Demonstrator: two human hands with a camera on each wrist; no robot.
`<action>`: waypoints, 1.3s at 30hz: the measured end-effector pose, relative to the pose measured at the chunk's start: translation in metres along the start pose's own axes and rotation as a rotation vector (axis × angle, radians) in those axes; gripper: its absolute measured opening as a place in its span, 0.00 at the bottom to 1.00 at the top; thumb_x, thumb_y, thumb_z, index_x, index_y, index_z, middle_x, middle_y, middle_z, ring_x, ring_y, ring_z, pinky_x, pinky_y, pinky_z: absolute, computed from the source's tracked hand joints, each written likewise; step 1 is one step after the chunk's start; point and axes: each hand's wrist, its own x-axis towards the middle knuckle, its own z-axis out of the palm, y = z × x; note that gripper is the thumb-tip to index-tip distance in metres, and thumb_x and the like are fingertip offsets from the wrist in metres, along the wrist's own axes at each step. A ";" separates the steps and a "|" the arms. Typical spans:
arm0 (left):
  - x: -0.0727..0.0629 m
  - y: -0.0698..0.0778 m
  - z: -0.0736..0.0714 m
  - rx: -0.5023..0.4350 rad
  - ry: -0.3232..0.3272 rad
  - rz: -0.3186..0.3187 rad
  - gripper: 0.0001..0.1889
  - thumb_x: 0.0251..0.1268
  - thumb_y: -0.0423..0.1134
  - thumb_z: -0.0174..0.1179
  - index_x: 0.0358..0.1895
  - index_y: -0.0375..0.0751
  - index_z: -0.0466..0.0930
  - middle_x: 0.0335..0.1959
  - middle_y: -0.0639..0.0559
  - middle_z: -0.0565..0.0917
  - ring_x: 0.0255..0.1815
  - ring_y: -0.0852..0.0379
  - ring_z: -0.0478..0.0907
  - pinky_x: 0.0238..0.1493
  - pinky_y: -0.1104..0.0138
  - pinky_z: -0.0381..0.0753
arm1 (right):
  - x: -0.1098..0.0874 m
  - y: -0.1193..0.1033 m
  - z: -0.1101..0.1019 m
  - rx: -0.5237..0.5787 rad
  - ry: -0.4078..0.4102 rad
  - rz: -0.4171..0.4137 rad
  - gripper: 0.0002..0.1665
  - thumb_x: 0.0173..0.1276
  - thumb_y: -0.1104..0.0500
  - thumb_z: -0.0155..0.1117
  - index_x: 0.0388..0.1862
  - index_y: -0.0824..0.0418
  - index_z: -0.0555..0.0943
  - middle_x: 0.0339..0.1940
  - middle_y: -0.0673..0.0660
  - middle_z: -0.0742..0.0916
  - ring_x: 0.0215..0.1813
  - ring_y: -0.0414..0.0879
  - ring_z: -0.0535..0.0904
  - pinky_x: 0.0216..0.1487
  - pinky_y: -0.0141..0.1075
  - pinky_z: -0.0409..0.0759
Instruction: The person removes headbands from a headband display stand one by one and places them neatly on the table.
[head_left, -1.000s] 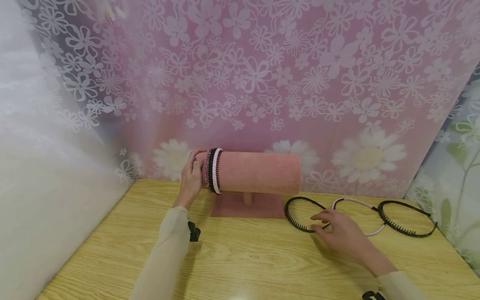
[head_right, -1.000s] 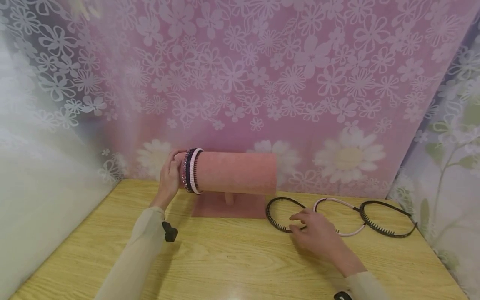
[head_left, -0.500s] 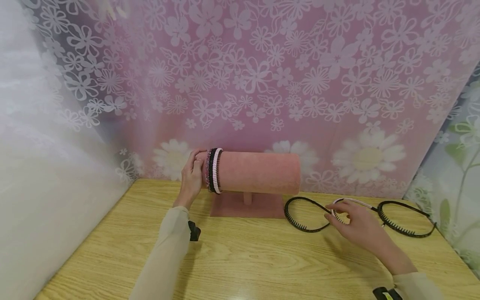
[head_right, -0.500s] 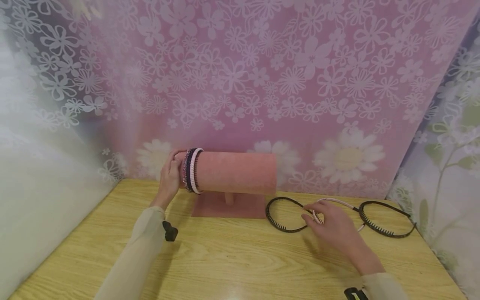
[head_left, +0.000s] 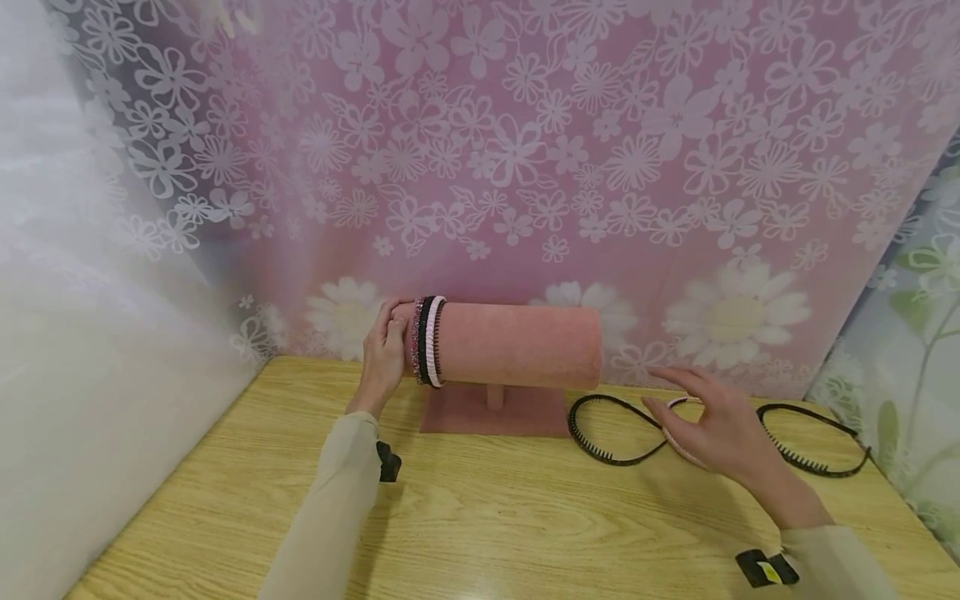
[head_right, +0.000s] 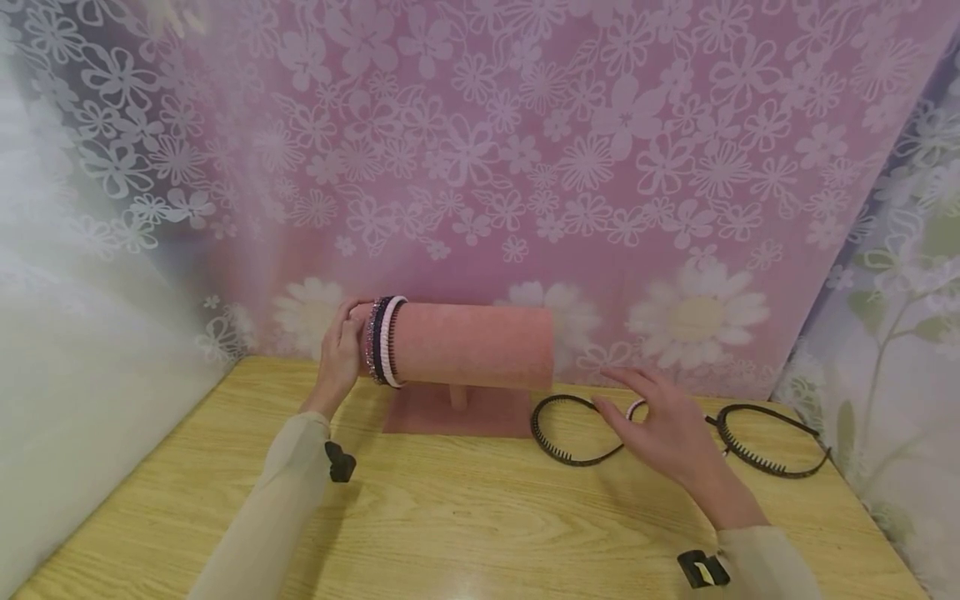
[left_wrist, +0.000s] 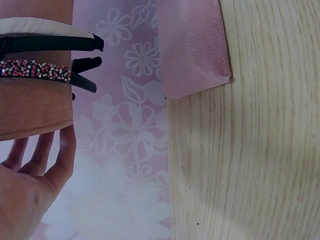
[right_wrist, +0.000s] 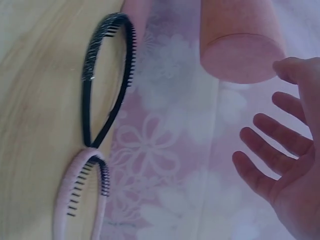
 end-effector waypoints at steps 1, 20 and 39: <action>0.000 0.000 0.000 0.003 0.001 -0.001 0.20 0.80 0.49 0.39 0.66 0.59 0.75 0.66 0.49 0.79 0.65 0.46 0.76 0.68 0.46 0.72 | 0.002 -0.001 0.000 0.001 0.011 -0.008 0.31 0.52 0.67 0.79 0.58 0.59 0.86 0.51 0.60 0.89 0.17 0.29 0.70 0.23 0.24 0.65; 0.001 0.000 0.001 -0.002 0.003 -0.012 0.20 0.79 0.48 0.41 0.66 0.57 0.75 0.66 0.49 0.79 0.65 0.45 0.76 0.69 0.47 0.72 | 0.040 -0.026 0.006 0.078 0.048 -0.100 0.38 0.51 0.68 0.79 0.64 0.58 0.82 0.63 0.59 0.85 0.65 0.54 0.80 0.68 0.16 0.63; 0.001 -0.002 -0.001 0.002 -0.018 -0.024 0.21 0.80 0.52 0.40 0.67 0.59 0.74 0.67 0.50 0.78 0.64 0.45 0.76 0.67 0.45 0.72 | 0.077 -0.048 0.027 0.165 0.030 -0.225 0.31 0.55 0.67 0.77 0.61 0.63 0.83 0.62 0.63 0.85 0.63 0.57 0.82 0.69 0.20 0.67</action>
